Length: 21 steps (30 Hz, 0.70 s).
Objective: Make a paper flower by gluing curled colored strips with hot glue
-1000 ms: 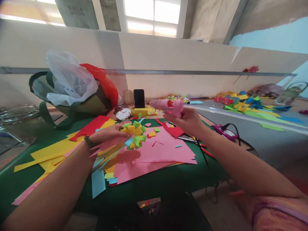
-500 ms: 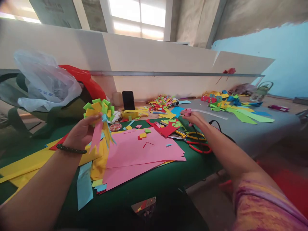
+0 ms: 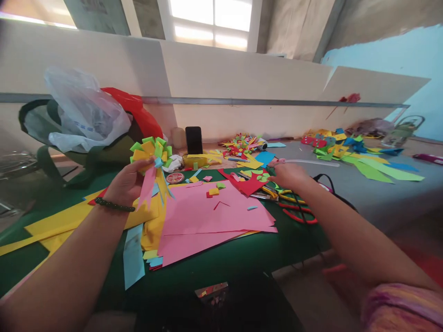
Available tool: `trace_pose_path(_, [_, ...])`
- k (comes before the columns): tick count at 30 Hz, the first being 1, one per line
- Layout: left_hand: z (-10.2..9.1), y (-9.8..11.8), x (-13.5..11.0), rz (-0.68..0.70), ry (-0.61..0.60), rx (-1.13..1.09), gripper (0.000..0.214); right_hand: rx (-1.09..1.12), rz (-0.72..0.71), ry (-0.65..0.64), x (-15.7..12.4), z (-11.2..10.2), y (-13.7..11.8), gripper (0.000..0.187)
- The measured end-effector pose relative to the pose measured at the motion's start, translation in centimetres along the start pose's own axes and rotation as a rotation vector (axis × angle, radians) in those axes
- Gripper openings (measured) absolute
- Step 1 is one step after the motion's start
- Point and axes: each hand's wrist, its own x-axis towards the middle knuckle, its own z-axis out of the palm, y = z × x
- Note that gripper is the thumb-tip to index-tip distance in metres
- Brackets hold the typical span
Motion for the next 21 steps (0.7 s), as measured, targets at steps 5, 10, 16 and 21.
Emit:
trace_pose_path(5, [-0.3,-0.3,0.5,0.037,-0.016,-0.012,0.016,0.050,-0.363,-0.233,0.5,-1.0,-9.9,0.028])
trace_pose_path(10, [-1.0,-0.3,1.2,0.034,-0.014,-0.011,0.014,0.099,-0.538,-0.286,5.4,1.0,-18.0,0.024])
trace_pose_path(16, [-1.5,0.0,1.6,0.047,-0.026,-0.013,0.016,0.119,-0.370,-0.202,11.9,5.4,-22.5,0.031])
trace_pose_path(21, [-1.7,-0.1,1.9,0.053,-0.031,-0.013,0.015,0.146,-0.239,-0.141,12.3,7.2,-23.6,0.037])
